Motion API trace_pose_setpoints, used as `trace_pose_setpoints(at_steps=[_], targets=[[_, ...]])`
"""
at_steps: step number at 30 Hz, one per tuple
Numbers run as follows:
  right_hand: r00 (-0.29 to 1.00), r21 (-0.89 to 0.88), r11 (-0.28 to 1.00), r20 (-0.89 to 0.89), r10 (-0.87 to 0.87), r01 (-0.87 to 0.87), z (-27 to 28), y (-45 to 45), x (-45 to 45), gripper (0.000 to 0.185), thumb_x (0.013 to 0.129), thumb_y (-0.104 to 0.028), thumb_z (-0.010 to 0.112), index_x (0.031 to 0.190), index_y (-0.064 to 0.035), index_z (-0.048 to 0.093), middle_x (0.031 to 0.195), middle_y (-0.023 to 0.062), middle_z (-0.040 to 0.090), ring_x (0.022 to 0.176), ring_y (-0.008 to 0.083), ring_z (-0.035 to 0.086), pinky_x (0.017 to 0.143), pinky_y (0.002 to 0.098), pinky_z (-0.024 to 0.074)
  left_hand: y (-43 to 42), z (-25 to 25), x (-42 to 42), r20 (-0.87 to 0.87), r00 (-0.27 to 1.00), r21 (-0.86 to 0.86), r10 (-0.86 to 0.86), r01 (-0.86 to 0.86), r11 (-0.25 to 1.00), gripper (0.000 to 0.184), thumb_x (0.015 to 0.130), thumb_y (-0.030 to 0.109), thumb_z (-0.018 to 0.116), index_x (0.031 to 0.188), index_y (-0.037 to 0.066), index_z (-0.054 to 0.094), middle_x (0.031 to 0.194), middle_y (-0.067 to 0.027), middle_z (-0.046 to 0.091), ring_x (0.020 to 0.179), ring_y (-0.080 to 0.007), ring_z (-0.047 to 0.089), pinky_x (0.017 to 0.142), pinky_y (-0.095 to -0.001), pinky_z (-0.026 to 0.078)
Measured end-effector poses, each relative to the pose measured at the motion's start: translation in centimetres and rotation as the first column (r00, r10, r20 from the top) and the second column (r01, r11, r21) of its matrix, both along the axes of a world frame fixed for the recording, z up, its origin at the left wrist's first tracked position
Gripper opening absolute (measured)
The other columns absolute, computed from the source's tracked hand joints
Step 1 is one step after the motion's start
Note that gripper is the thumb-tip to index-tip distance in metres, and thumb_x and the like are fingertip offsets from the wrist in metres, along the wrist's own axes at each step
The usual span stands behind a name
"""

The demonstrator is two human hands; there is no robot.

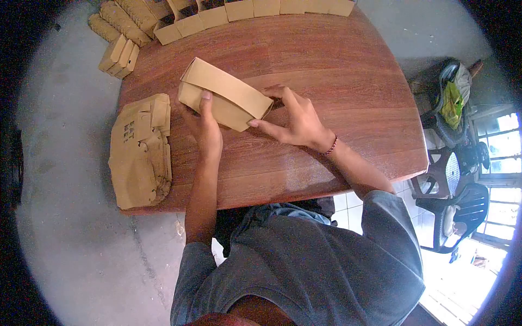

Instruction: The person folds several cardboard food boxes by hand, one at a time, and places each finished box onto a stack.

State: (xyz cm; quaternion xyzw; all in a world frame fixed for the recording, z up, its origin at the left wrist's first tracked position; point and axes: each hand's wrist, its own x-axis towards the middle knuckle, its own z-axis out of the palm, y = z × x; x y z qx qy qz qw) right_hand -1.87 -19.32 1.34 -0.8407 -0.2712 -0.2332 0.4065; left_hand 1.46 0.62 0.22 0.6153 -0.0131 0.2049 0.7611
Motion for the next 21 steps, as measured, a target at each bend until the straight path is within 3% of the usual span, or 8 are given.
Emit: trace_pose_setpoints(at_steps=[3, 8, 12, 14, 16, 18, 20, 21], targets=[[1.0, -0.046, 0.999, 0.002, -0.008, 0.008, -0.1, 0.2, -0.1, 0.06, 0.076, -0.024, 0.087, 0.116, 0.0038, 0.052, 0.11, 0.022, 0.067, 0.098, 0.0313, 0.071, 0.082, 0.0367, 0.0596, -0.2, 0.3, -0.5, -0.017, 0.999, 0.071, 0.029, -0.028, 0.997, 0.067, 0.096, 0.026, 0.065, 0.144, 0.001, 0.025, 0.138, -0.0182, 0.039, 0.129, -0.0266, 0.041, 0.109, -0.0418, 0.034], [0.995, -0.096, 0.995, 0.102, -0.019, 0.029, -1.2, 0.4, 0.2, 0.064, 0.077, -0.039, 0.084, 0.117, 0.0014, 0.055, 0.098, 0.0199, 0.066, 0.084, 0.0366, 0.07, 0.068, 0.0413, 0.0582, -0.3, -0.8, -0.1, -0.048, 0.998, 0.134, 0.033, -0.026, 0.991, 0.066, 0.098, 0.025, 0.06, 0.146, 0.0, 0.021, 0.141, -0.0199, 0.036, 0.131, -0.0285, 0.039, 0.111, -0.0428, 0.032], [0.996, -0.153, 0.986, 0.065, -0.064, 0.074, -1.4, 1.0, 0.2, 0.066, 0.079, -0.043, 0.081, 0.118, 0.0018, 0.054, 0.097, 0.0209, 0.065, 0.083, 0.0386, 0.068, 0.066, 0.0429, 0.0574, 0.1, -2.7, 0.9, -0.137, 0.99, 0.138, -0.019, 0.038, 0.99, 0.067, 0.104, 0.042, 0.045, 0.146, -0.002, 0.015, 0.143, -0.0218, 0.033, 0.132, -0.0291, 0.038, 0.111, -0.0431, 0.032], [0.98, -0.173, 0.983, 0.197, -0.032, 0.067, -0.6, 1.6, 0.2, 0.069, 0.081, -0.045, 0.079, 0.12, 0.0029, 0.051, 0.096, 0.0229, 0.064, 0.081, 0.0402, 0.068, 0.064, 0.0441, 0.0567, 0.0, -3.7, 1.2, -0.173, 0.982, 0.116, -0.071, 0.092, 0.989, 0.07, 0.105, 0.048, 0.039, 0.146, -0.003, 0.013, 0.144, -0.0223, 0.031, 0.133, -0.0291, 0.037, 0.111, -0.0434, 0.031], [0.976, -0.136, 0.989, 0.217, -0.021, 0.051, -1.0, 2.2, 0.4, 0.071, 0.081, -0.046, 0.079, 0.121, 0.004, 0.049, 0.095, 0.0237, 0.063, 0.081, 0.0417, 0.067, 0.064, 0.0455, 0.0564, -0.8, -4.2, 1.1, -0.225, 0.973, -0.016, -0.042, 0.04, 0.999, 0.079, 0.102, 0.063, 0.031, 0.15, 0.001, 0.024, 0.147, -0.0178, 0.039, 0.134, -0.0279, 0.039, 0.112, -0.0405, 0.031], [0.971, -0.101, 0.994, 0.238, -0.01, 0.035, -1.9, 2.2, 0.4, 0.074, 0.08, -0.046, 0.079, 0.122, 0.005, 0.047, 0.095, 0.0246, 0.063, 0.081, 0.0432, 0.067, 0.065, 0.0468, 0.0561, -1.0, -4.0, 0.9, -0.193, 0.97, -0.11, -0.148, 0.128, 0.986, 0.079, 0.102, 0.064, 0.031, 0.151, 0.003, 0.022, 0.149, -0.0173, 0.037, 0.135, -0.0276, 0.039, 0.111, -0.0412, 0.032], [0.982, -0.159, 0.976, -0.09, -0.164, 0.148, -3.2, 1.7, 0.1, 0.074, 0.08, -0.043, 0.08, 0.122, 0.0066, 0.045, 0.099, 0.0255, 0.064, 0.085, 0.0449, 0.067, 0.071, 0.0476, 0.0569, -1.1, -3.0, 0.3, -0.151, 0.958, -0.202, -0.244, 0.212, 0.956, 0.078, 0.102, 0.064, 0.03, 0.153, 0.006, 0.02, 0.15, -0.0168, 0.034, 0.136, -0.0273, 0.038, 0.11, -0.0419, 0.034], [0.983, -0.161, 0.976, -0.087, -0.161, 0.146, -2.9, 1.6, 0.1, 0.074, 0.08, -0.043, 0.08, 0.122, 0.0066, 0.045, 0.099, 0.0255, 0.064, 0.085, 0.0449, 0.067, 0.071, 0.0476, 0.0569, -1.1, -1.8, -0.1, -0.191, 0.956, -0.161, -0.222, 0.192, 0.968, 0.079, 0.101, 0.066, 0.032, 0.154, 0.009, 0.017, 0.152, -0.0158, 0.031, 0.137, -0.0279, 0.038, 0.107, -0.0436, 0.036]])
